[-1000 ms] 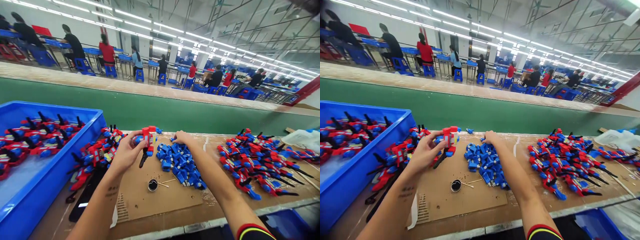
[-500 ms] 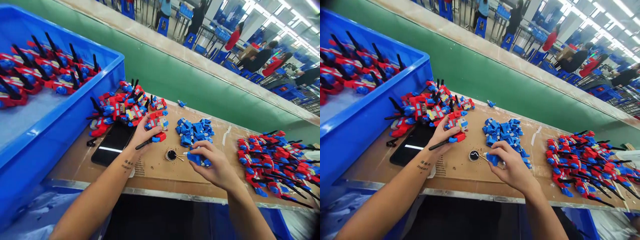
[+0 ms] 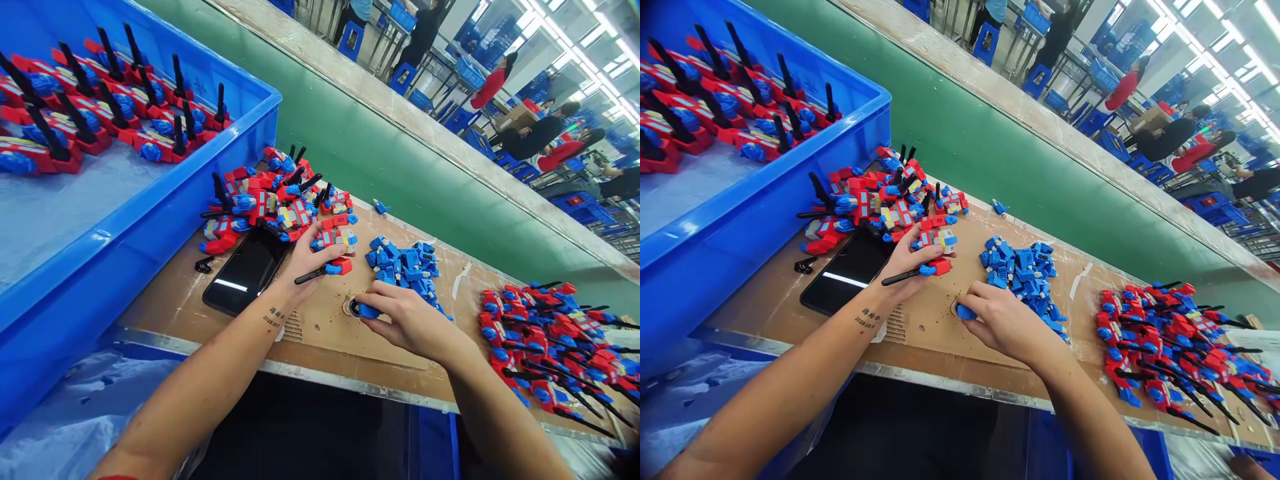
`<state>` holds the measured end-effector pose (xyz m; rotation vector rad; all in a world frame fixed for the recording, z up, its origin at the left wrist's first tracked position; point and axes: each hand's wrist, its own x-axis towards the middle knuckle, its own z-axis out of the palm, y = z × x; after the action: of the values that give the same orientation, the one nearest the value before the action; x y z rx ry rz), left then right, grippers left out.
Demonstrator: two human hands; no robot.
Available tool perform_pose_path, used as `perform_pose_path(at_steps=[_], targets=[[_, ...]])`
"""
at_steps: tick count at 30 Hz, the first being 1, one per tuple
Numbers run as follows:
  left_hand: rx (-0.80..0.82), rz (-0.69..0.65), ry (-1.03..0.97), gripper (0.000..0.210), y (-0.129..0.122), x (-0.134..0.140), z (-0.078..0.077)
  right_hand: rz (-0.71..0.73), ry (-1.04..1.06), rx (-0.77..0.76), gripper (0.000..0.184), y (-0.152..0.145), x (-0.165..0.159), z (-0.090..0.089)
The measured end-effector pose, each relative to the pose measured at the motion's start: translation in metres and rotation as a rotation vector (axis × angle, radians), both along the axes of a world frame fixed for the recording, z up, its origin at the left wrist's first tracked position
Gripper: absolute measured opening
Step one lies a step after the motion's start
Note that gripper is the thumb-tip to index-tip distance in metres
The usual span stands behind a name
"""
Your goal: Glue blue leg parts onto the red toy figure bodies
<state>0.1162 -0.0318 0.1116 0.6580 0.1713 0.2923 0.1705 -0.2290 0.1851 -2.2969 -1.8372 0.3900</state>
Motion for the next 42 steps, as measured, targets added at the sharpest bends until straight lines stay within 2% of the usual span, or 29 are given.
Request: perform_pose_path(at_steps=[5,9,11,13,15,17,20,24,30,37,40,42], targets=[[-0.012,-0.012,-0.007,0.061,0.002,-0.003,0.002,-0.164,0.126,0.229,0.029,-0.01,0.01,-0.011],[-0.005,-0.027,0.002,0.068,0.001,-0.003,0.002,-0.242,0.192,0.254,0.028,-0.016,0.01,-0.024],[-0.009,-0.037,-0.003,0.068,0.0,-0.002,0.001,-0.307,0.238,0.32,0.027,-0.023,0.007,-0.028],[-0.033,-0.043,-0.006,0.063,-0.002,-0.002,0.0,-0.445,0.313,0.489,0.026,-0.03,0.004,-0.033],[-0.087,-0.061,0.0,0.056,-0.004,-0.003,0.0,-0.615,0.432,0.735,0.026,-0.032,-0.001,-0.038],[-0.161,-0.102,0.004,0.051,-0.009,-0.005,0.001,-0.727,0.559,0.959,0.033,-0.025,-0.006,-0.044],[-0.238,-0.185,0.003,0.047,-0.017,-0.009,0.002,-0.682,0.691,1.134,0.039,0.0,-0.012,-0.049],[-0.256,-0.232,0.022,0.045,-0.027,-0.012,0.003,-0.537,0.737,1.15,0.037,0.028,-0.016,-0.046],[-0.245,-0.217,0.077,0.049,-0.031,-0.012,0.004,-0.503,0.619,1.037,0.041,0.029,-0.02,-0.044],[-0.173,-0.145,0.148,0.058,-0.033,-0.018,0.01,-0.36,0.193,0.816,0.057,0.018,-0.021,-0.03],[-0.08,-0.173,0.213,0.06,-0.033,-0.025,0.0,-0.328,0.13,0.836,0.054,0.015,-0.027,-0.028],[0.063,-0.137,0.3,0.064,-0.028,-0.025,-0.011,-0.332,0.122,0.882,0.047,0.017,-0.028,-0.033]])
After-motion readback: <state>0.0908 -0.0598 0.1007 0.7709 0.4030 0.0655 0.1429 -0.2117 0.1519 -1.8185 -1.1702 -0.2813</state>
